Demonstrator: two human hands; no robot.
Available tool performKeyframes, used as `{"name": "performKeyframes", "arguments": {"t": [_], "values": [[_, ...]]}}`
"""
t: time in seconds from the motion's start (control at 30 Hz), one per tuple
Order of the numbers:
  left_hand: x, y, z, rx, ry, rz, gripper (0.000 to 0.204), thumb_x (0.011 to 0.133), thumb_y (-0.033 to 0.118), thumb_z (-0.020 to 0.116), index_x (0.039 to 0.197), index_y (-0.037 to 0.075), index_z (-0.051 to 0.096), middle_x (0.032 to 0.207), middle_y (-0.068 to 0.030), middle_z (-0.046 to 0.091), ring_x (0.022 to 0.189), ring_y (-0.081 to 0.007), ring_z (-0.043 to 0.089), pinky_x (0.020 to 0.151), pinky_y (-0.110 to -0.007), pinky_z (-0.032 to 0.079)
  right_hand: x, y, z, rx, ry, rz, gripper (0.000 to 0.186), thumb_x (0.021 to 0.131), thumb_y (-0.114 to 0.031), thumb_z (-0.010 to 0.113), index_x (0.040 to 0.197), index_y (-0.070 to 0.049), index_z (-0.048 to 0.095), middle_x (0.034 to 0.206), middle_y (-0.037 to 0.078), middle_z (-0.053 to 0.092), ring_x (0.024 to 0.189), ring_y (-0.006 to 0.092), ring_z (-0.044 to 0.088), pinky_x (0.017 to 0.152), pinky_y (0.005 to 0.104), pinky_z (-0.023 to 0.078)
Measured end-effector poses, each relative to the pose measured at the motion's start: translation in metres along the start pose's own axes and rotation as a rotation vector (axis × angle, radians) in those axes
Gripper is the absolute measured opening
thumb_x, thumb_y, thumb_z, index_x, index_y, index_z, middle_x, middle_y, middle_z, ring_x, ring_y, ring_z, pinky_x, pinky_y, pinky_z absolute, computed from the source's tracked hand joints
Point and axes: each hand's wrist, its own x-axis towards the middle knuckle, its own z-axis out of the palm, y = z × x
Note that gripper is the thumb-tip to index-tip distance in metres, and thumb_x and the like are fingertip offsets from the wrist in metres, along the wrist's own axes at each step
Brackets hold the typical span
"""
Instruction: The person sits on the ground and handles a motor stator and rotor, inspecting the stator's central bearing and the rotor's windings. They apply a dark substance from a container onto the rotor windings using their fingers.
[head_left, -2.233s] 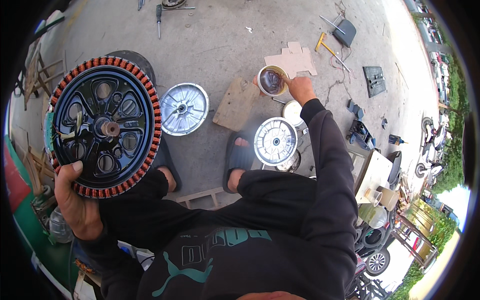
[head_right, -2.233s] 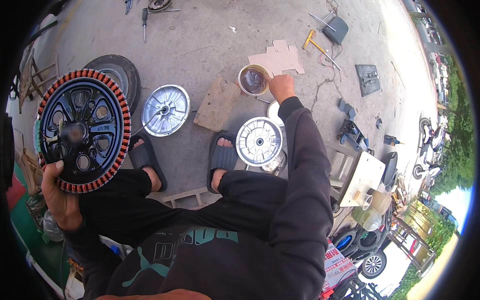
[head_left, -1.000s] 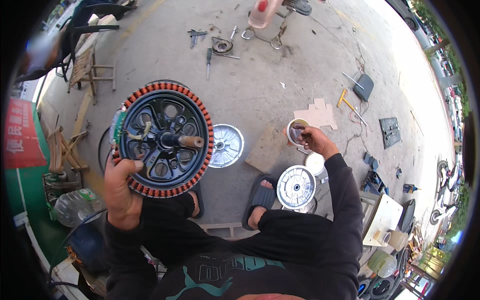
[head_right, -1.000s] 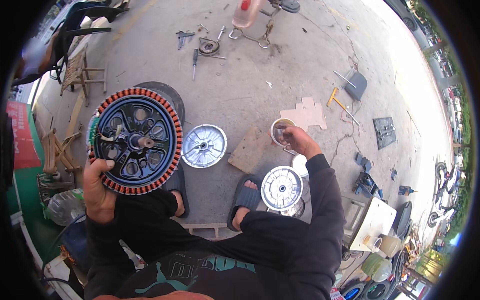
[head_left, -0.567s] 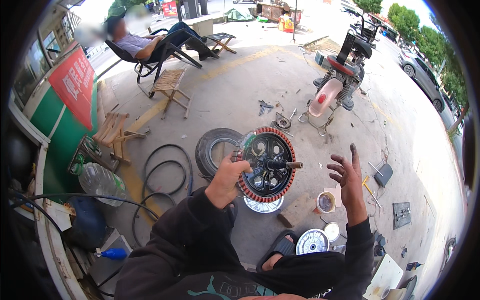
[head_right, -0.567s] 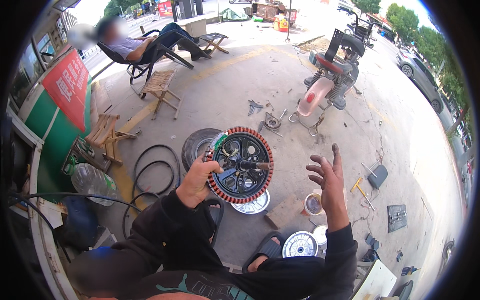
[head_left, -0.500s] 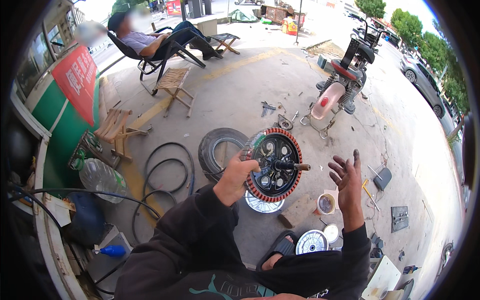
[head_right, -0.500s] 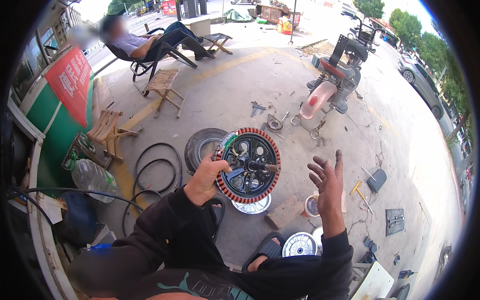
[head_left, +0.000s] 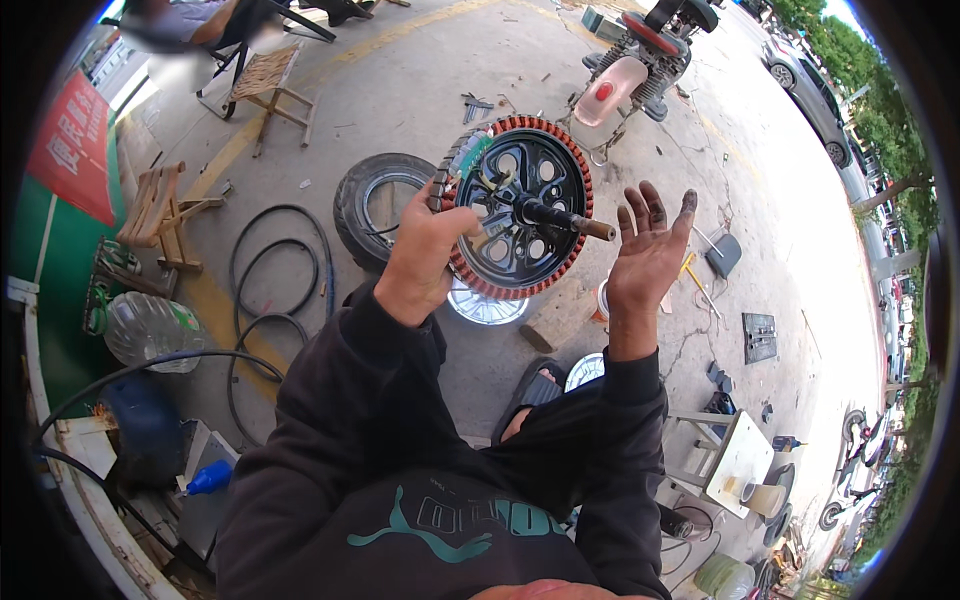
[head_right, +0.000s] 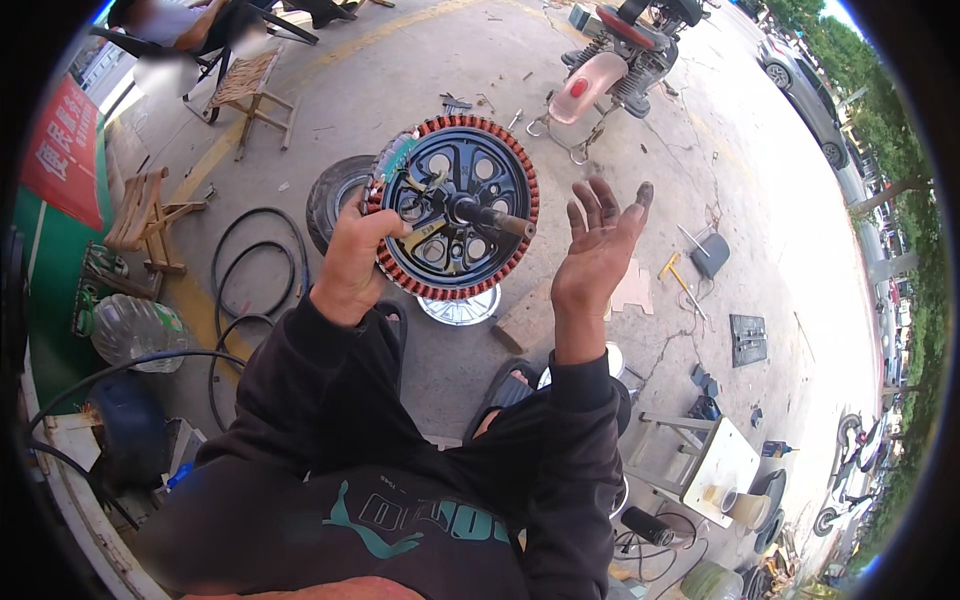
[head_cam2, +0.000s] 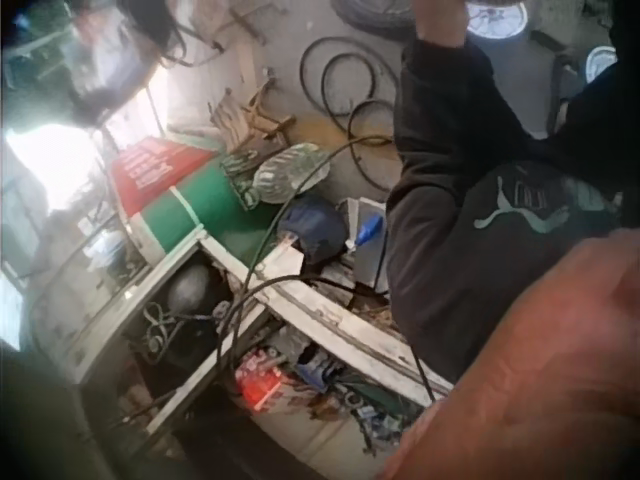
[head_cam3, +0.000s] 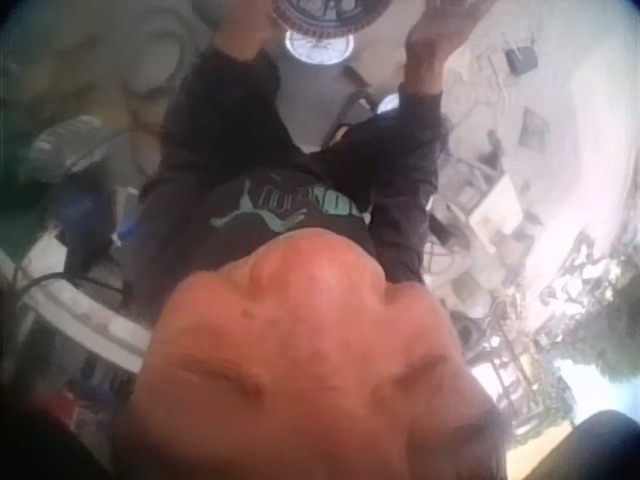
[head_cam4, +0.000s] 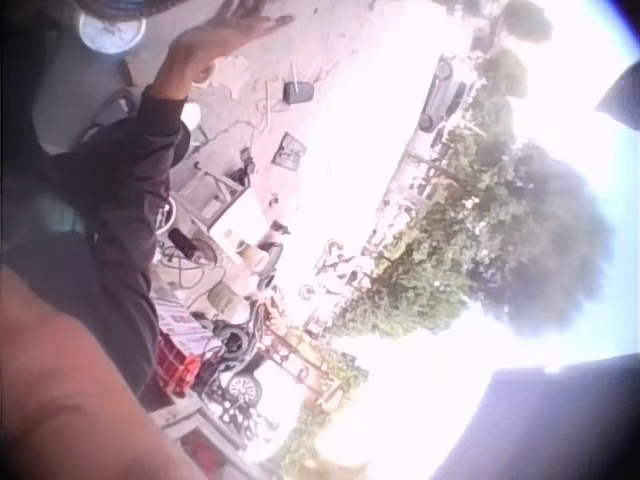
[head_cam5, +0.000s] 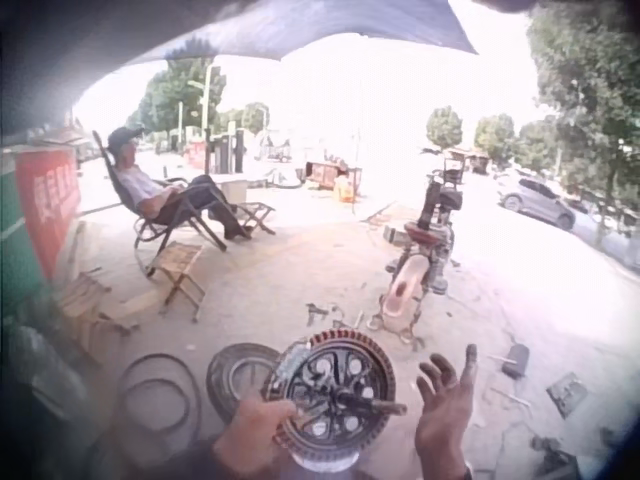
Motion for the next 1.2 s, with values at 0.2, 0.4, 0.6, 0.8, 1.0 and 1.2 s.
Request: {"name": "performKeyframes", "arguments": {"t": [0.2, 0.4, 0.6, 0.8, 1.0, 1.2], "values": [[-0.011, 0.015, -0.019, 0.232, -0.051, 0.207, 0.042, 0.073, -0.010, 0.053, 0.114, -0.007, 0.060, 0.100, -0.0122, 0.071, 0.085, -0.0181, 0.070, 0.079, -0.030, 0.058, -0.025, -0.019, -0.015, 0.005, -0.406, 0.024, 0.078, 0.102, -0.064, 0.018, 0.122, -0.006, 0.066, 0.143, 0.024, 0.050, 0.124, 0.0352, 0.055, 0.104, 0.0438, 0.042], [-0.013, 0.023, -0.023, 0.061, -0.081, 0.117, 0.050, 0.070, -0.011, 0.051, 0.119, -0.009, 0.058, 0.102, -0.0159, 0.070, 0.087, -0.0247, 0.072, 0.081, -0.037, 0.061, -0.057, -0.025, -0.004, -0.105, -0.535, -0.031, 0.089, 0.099, -0.071, 0.013, 0.120, -0.002, 0.065, 0.133, 0.023, 0.051, 0.117, 0.0299, 0.051, 0.096, 0.0394, 0.040], [0.000, 0.022, -0.022, -0.018, -0.148, 0.078, 0.055, 0.070, -0.008, 0.052, 0.125, -0.009, 0.054, 0.107, -0.0176, 0.068, 0.090, -0.0268, 0.071, 0.083, -0.040, 0.061, -0.084, -0.041, 0.015, 0.174, -0.600, 0.318, 0.110, 0.089, -0.085, 0.016, 0.127, 0.010, 0.057, 0.070, 0.007, 0.053, 0.065, 0.0149, 0.049, 0.062, 0.0271, 0.038], [0.007, 0.017, -0.019, 0.027, -0.136, 0.103, 0.056, 0.069, -0.008, 0.052, 0.125, -0.007, 0.056, 0.105, -0.0148, 0.070, 0.089, -0.0260, 0.071, 0.083, -0.039, 0.060, -0.081, -0.034, 0.021, 0.439, -0.559, 0.410, 0.098, 0.098, -0.073, 0.014, 0.130, 0.011, 0.053, 0.065, 0.007, 0.049, 0.058, 0.0137, 0.044, 0.057, 0.0276, 0.036], [0.007, 0.009, -0.014, 0.051, -0.117, 0.066, 0.053, 0.069, -0.011, 0.051, 0.121, -0.007, 0.059, 0.104, -0.0146, 0.070, 0.090, -0.0257, 0.072, 0.084, -0.037, 0.061, -0.078, -0.038, 0.013, 0.413, -0.538, 0.498, 0.095, 0.100, -0.070, 0.015, 0.129, 0.012, 0.052, 0.060, 0.006, 0.046, 0.051, 0.0129, 0.039, 0.054, 0.0268, 0.034], [0.014, 0.011, -0.020, 0.214, -0.158, 0.095, 0.044, 0.074, -0.008, 0.053, 0.117, -0.006, 0.062, 0.099, -0.0112, 0.071, 0.088, -0.0192, 0.070, 0.084, -0.034, 0.059, -0.057, -0.039, 0.000, -0.013, -0.615, 0.315, 0.096, 0.099, -0.073, 0.015, 0.126, 0.009, 0.057, 0.054, -0.001, 0.034, 0.047, 0.0080, 0.023, 0.044, 0.0227, 0.024]]}}
